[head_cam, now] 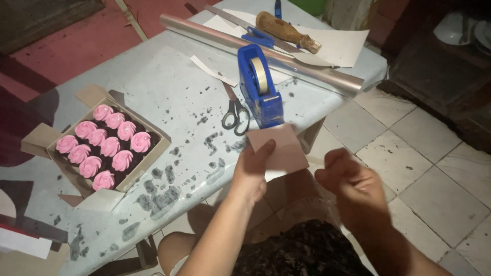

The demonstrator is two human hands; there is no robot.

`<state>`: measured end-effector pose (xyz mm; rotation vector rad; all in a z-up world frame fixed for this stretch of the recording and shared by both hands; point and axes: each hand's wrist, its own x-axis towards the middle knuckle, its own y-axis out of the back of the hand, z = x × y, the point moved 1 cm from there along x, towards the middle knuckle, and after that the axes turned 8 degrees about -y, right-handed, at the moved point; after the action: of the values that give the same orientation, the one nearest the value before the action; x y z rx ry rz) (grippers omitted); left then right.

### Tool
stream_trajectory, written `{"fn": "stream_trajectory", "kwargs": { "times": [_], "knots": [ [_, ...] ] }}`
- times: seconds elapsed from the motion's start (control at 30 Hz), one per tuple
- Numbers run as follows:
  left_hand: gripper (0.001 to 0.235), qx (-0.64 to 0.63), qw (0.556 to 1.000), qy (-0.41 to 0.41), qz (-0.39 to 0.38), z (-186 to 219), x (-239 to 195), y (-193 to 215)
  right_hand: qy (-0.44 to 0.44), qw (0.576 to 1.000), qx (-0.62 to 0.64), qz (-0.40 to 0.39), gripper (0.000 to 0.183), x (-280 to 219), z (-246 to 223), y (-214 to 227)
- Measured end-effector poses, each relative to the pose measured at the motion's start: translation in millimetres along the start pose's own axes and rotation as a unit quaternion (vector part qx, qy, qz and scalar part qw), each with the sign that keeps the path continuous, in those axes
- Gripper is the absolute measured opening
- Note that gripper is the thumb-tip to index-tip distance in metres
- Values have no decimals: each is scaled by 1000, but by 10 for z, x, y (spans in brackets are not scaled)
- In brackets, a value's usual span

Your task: Assembling a cardboard box and packaging a tray of cupcakes using tape and scissors.

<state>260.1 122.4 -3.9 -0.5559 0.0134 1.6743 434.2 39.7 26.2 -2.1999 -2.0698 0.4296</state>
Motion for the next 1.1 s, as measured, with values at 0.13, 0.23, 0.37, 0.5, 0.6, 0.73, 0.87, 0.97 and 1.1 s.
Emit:
{"fn": "stream_trajectory", "kwargs": {
  "times": [0.13,0.23,0.37,0.5,0.6,0.73,0.87,0.97,1.1],
  "knots": [
    [50,-12,1000,3,9,39,-59,-62,-110,991,44,55,27,-22,184,3],
    [43,-17,1000,13,15,55,-85,-70,-100,992,54,58,33,-34,311,67],
    [41,-1,1000,28,11,97,-118,-67,-156,983,52,84,31,-54,232,4],
    [40,-16,1000,22,14,105,-169,-74,-118,990,41,68,24,-8,481,108],
    [37,-36,999,28,17,177,-287,-99,-155,983,71,73,15,-6,399,27],
    [67,-28,987,-102,-123,150,-454,-164,-212,971,22,112,8,29,326,-62],
    [57,83,991,-86,52,37,-549,-206,-257,954,-66,139,15,26,201,-151],
    [67,136,983,-126,15,72,-496,-154,-273,953,-67,111,24,123,42,-269],
    [74,136,980,-129,58,106,-441,-153,-263,962,-16,76,32,502,15,-302]
  ]
}}
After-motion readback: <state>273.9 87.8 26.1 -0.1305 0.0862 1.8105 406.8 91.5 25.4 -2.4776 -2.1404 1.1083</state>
